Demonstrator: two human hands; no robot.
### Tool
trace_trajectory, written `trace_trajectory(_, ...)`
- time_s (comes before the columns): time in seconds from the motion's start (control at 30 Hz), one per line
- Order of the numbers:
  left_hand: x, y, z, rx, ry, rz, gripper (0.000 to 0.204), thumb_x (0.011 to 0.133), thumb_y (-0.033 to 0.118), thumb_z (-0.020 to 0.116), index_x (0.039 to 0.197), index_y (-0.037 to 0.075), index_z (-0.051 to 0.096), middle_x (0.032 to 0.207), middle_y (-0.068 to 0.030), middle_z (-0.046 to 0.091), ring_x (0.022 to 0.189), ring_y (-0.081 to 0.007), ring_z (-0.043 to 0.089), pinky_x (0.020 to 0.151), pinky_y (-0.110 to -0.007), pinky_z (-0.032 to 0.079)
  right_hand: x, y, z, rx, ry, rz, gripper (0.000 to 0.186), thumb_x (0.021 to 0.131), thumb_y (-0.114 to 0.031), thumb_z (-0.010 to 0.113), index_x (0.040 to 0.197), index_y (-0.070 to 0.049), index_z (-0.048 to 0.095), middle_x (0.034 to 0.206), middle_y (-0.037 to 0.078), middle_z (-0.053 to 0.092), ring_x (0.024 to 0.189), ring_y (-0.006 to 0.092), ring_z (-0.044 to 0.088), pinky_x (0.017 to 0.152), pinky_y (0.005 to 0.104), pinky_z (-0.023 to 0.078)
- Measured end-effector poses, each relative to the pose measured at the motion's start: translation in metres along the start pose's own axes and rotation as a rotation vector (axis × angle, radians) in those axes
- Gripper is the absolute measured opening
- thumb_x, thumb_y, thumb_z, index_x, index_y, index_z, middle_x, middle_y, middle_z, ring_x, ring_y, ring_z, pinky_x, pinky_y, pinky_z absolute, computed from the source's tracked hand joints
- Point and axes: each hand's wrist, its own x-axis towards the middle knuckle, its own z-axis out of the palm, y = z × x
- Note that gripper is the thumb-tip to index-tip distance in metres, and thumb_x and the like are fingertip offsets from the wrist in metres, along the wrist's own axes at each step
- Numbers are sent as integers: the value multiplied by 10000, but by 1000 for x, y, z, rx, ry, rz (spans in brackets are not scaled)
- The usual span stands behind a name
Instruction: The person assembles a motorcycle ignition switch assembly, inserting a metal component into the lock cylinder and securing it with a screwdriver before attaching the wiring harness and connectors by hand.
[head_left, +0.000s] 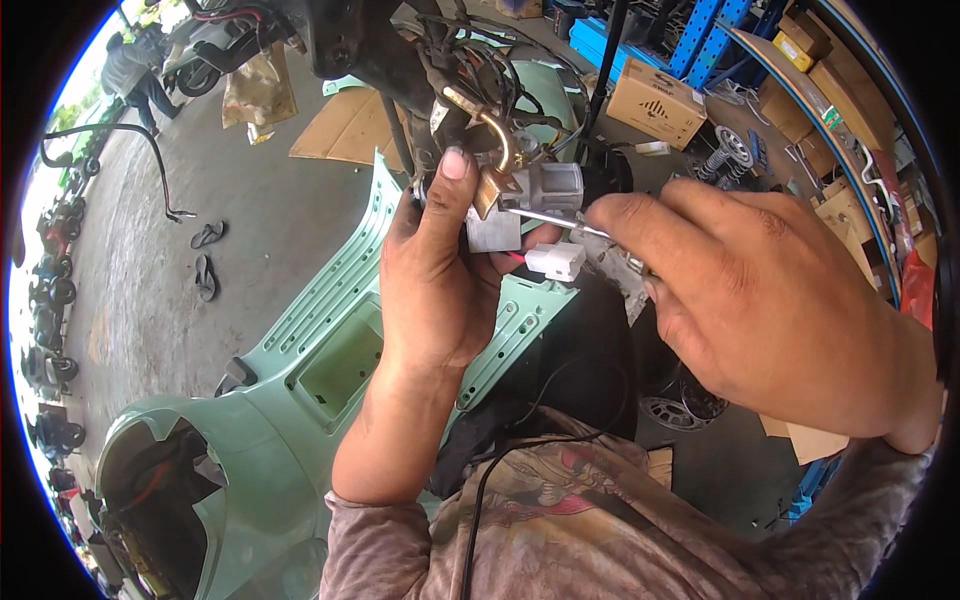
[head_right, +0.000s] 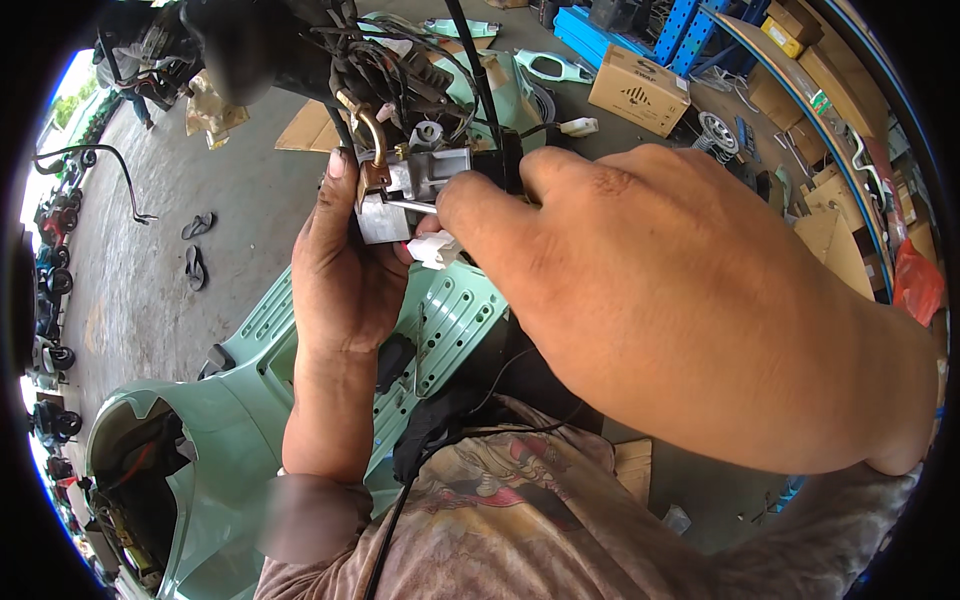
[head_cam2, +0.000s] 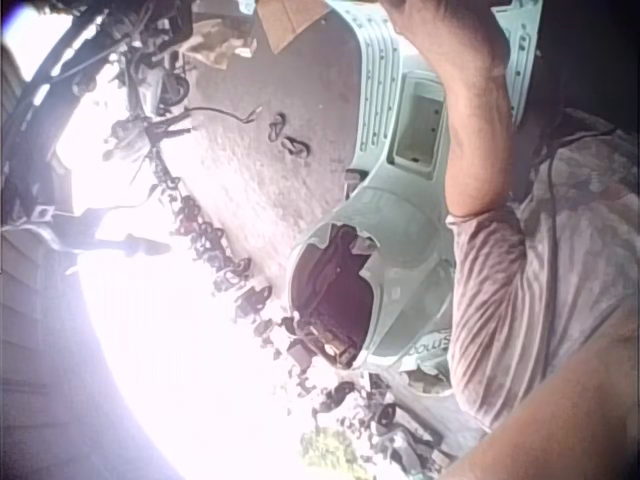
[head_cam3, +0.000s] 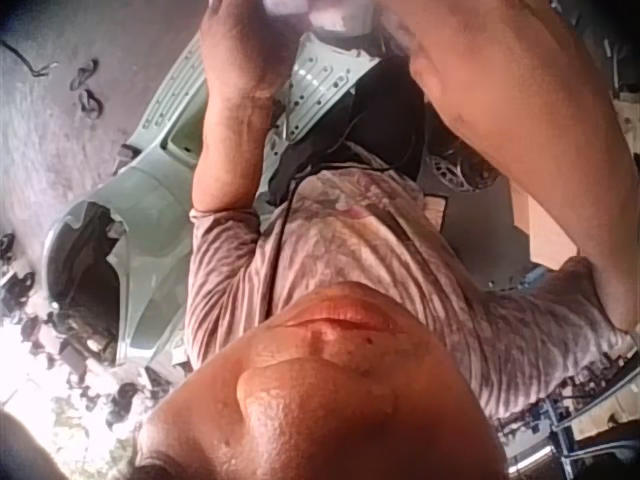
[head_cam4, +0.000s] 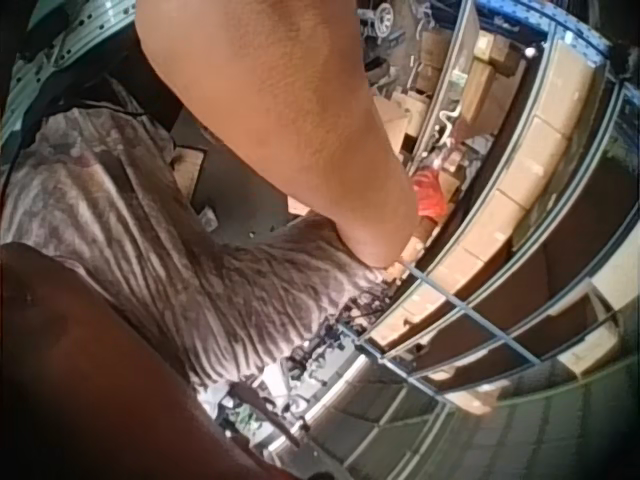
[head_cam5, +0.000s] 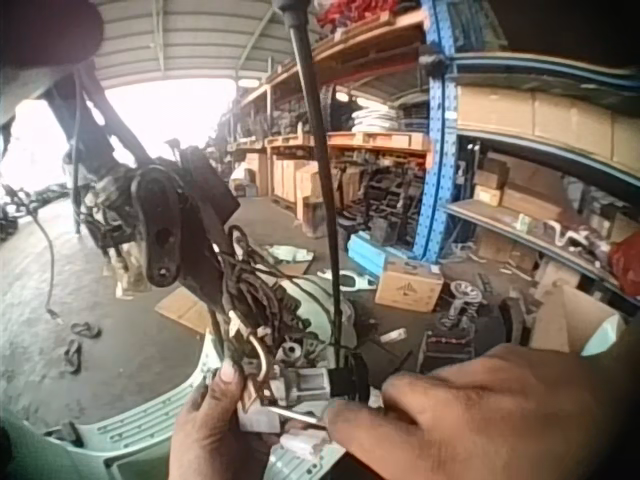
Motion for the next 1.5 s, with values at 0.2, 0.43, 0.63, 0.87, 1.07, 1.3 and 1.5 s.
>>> trace_trajectory(0.2,-1,-7,5,-61,60,33,496,980,370,578,1253,-33,479,1074,-135,642,809,-214,695,640,-288,625,-1,39,34,425,57,46,273,876,-136,593,1120,-15,569,944,163,622,838,378,628,762,455,488)
trace_trajectory(0.43,-2,-5,9,18,61,93,472,987,360,567,1244,-26,481,1078,-142,648,812,-246,709,616,-273,608,12,52,38,544,9,77,309,956,-297,554,971,12,557,785,181,574,739,364,599,681,434,455)
trace_trajectory(0.63,-1,-5,11,46,79,112,476,982,365,577,1215,-39,485,1039,-161,660,785,-257,712,590,-278,582,29,53,45,418,93,-46,311,974,-286,540,854,-1,569,676,177,539,694,381,570,635,442,440)
trace_trajectory(0.87,-3,-5,12,82,99,130,512,975,379,593,1211,-55,460,1025,-163,664,773,-246,712,562,-266,550,31,53,48,442,115,-31,288,966,-269,556,846,-8,579,676,178,545,696,385,574,629,452,442)
trace_trajectory(1.07,-5,-3,12,125,109,124,397,1039,347,456,1142,-18,571,1012,-128,674,819,-200,691,662,-273,579,33,53,50,410,126,-49,269,960,-249,561,843,-8,583,686,182,564,698,391,585,626,461,442)
trace_trajectory(1.3,-1,-9,12,39,94,154,457,994,352,560,1208,-45,482,1022,-153,658,801,-238,700,612,-296,580,33,50,55,335,170,-27,241,953,-236,564,867,-14,593,691,182,574,713,390,598,645,469,455)
trace_trajectory(1.5,1,-7,8,-22,87,112,418,1014,345,511,1193,-33,524,1035,-132,653,838,-228,690,678,-335,619,33,47,46,217,133,-44,218,948,-236,565,893,-31,615,750,178,625,759,380,622,695,477,481)
